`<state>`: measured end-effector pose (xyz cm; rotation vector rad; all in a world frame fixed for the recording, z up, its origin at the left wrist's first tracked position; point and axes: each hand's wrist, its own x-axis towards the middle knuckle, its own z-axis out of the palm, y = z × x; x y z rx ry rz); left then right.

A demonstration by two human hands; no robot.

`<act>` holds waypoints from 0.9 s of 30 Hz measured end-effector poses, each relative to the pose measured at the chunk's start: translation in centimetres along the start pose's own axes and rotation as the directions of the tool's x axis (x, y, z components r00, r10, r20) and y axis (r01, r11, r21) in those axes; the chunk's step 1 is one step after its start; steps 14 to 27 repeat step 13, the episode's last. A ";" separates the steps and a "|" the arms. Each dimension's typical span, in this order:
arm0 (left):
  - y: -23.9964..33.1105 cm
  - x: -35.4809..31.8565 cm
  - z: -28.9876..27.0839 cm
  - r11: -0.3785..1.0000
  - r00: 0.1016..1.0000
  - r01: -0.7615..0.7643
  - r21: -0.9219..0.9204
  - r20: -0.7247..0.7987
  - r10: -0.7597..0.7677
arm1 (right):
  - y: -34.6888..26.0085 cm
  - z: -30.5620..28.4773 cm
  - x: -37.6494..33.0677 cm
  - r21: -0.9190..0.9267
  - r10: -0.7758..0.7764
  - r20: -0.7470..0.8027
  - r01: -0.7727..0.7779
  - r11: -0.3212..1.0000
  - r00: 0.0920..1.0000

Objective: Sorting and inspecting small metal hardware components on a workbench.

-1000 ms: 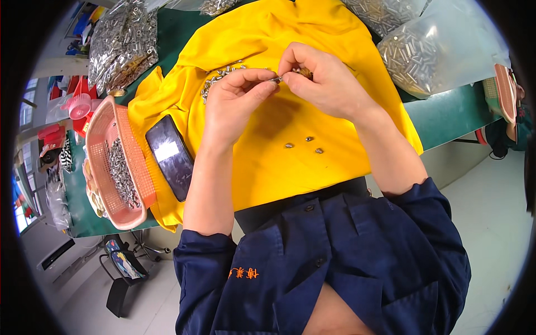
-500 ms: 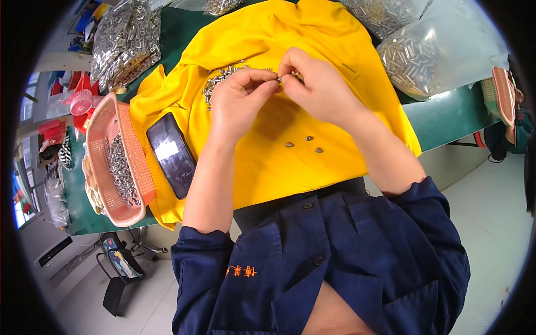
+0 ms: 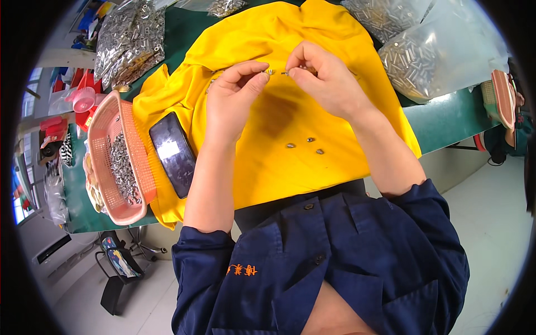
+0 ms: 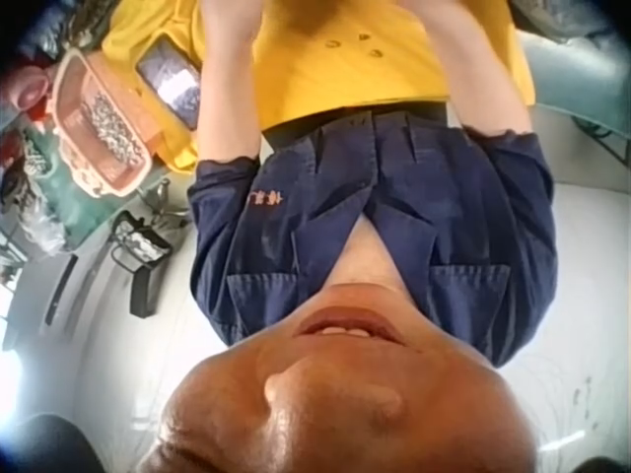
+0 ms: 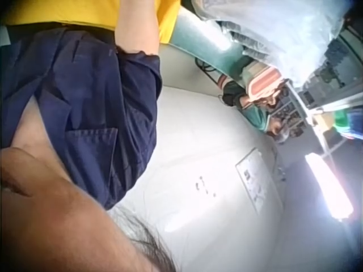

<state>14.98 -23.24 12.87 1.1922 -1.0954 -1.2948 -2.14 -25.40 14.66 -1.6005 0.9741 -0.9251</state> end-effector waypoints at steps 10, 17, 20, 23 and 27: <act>-0.6 0.0 0.0 0.831 0.962 0.216 -0.514 0.257 -0.091 | -0.3 0.4 -0.3 0.083 -0.068 -0.003 0.068 0.994 0.998; -0.9 0.0 0.1 0.844 0.961 0.196 -0.499 0.267 -0.066 | -0.5 0.3 -0.4 0.130 -0.054 0.031 0.049 0.990 0.998; -0.9 0.0 0.1 0.844 0.961 0.196 -0.499 0.267 -0.066 | -0.5 0.3 -0.4 0.130 -0.054 0.031 0.049 0.990 0.998; -0.9 0.0 0.1 0.844 0.961 0.196 -0.499 0.267 -0.066 | -0.5 0.3 -0.4 0.130 -0.054 0.031 0.049 0.990 0.998; -0.9 0.0 0.1 0.844 0.961 0.196 -0.499 0.267 -0.066 | -0.5 0.3 -0.4 0.130 -0.054 0.031 0.049 0.990 0.998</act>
